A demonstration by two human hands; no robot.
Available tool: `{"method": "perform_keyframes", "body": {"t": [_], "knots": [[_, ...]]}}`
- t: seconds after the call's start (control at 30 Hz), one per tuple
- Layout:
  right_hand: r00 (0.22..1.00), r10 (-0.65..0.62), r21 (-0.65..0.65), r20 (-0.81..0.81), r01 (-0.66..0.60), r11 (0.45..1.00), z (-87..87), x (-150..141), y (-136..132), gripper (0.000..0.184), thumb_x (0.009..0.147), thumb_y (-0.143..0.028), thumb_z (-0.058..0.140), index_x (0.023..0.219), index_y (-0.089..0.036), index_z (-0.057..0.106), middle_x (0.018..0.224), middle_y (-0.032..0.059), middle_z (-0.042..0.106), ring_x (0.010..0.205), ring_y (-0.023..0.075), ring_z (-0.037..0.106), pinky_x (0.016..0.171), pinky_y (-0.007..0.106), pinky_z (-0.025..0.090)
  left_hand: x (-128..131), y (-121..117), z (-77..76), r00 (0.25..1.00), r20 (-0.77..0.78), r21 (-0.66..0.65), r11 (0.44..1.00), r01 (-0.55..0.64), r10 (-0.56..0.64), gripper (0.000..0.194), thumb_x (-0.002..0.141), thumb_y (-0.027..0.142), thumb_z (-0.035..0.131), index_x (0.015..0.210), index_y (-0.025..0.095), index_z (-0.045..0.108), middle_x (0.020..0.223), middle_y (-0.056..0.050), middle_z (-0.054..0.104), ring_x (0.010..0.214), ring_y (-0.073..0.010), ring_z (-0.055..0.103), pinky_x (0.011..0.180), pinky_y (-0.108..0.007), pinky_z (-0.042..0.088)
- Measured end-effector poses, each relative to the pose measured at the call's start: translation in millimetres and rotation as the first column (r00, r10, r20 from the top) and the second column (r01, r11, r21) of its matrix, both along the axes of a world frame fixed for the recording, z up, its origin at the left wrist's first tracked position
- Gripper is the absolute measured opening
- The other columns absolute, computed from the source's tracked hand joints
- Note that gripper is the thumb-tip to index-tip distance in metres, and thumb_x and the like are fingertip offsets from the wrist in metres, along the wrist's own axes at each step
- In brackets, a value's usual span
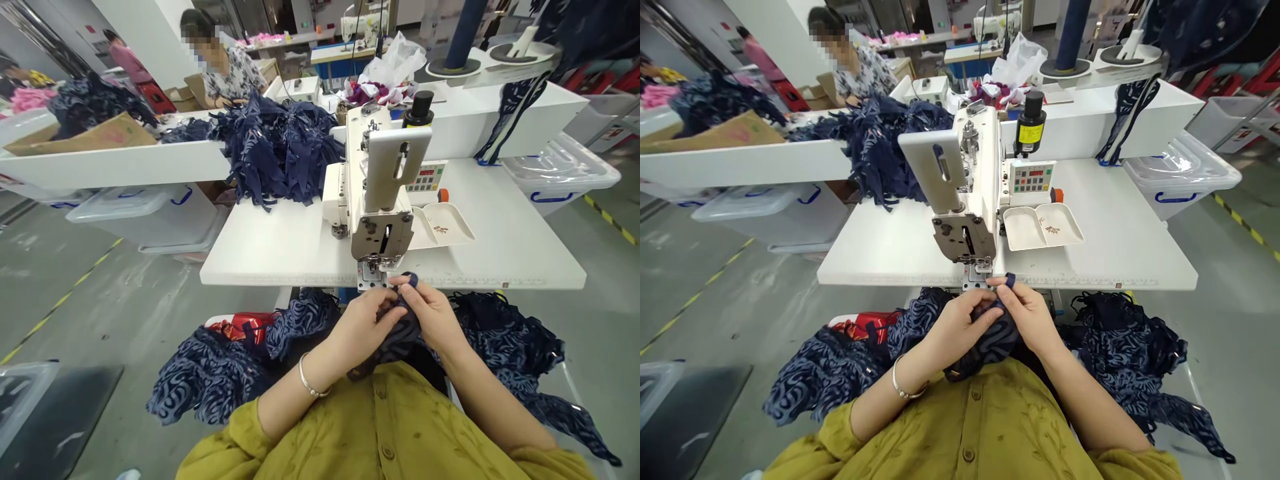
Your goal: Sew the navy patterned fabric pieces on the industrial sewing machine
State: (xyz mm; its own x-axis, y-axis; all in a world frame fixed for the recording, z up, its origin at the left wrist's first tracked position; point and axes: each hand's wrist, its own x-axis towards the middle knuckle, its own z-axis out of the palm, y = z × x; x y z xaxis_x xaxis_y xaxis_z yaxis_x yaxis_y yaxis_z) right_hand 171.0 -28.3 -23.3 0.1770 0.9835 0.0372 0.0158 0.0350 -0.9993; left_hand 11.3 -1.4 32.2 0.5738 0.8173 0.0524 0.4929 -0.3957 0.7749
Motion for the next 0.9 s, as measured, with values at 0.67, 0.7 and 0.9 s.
{"method": "perform_keyframes", "body": {"t": [0.67, 0.7, 0.9], "knots": [[0.920, -0.041, 0.222, 0.390, -0.051, 0.974, -1.0, -4, 81, 0.030, 0.084, -0.033, 0.054, 0.107, -0.020, 0.066, 0.113, 0.0098, 0.067, 0.106, 0.0276, 0.060, 0.092, 0.044, 0.048, -20, 0, -49.0, 0.918, -0.373, 0.627, 0.766, 0.144, 0.133, 0.055, 0.080, -0.002, 0.036, 0.135, 0.004, 0.040, 0.134, -0.019, 0.052, 0.106, -0.0227, 0.058, 0.094, -0.034, 0.051], [0.919, -0.040, 0.218, 0.391, -0.050, 0.975, -0.5, -4, 82, 0.030, 0.083, -0.033, 0.054, 0.108, -0.019, 0.066, 0.114, 0.0103, 0.066, 0.106, 0.0277, 0.060, 0.092, 0.044, 0.048, -20, 0, -50.3, 0.918, -0.373, 0.624, 0.768, 0.142, 0.134, 0.056, 0.080, -0.002, 0.036, 0.136, 0.004, 0.039, 0.134, -0.019, 0.051, 0.107, -0.0228, 0.058, 0.095, -0.034, 0.051], [0.911, -0.045, 0.237, 0.411, -0.059, 0.970, 2.6, -4, 83, 0.036, 0.084, -0.033, 0.053, 0.116, -0.019, 0.062, 0.122, 0.0118, 0.063, 0.109, 0.0286, 0.059, 0.093, 0.044, 0.048, -17, 0, -51.2, 0.911, -0.381, 0.629, 0.767, 0.130, 0.158, 0.056, 0.083, -0.001, 0.032, 0.138, 0.006, 0.035, 0.132, -0.018, 0.053, 0.095, -0.0196, 0.060, 0.091, -0.033, 0.052]]}}
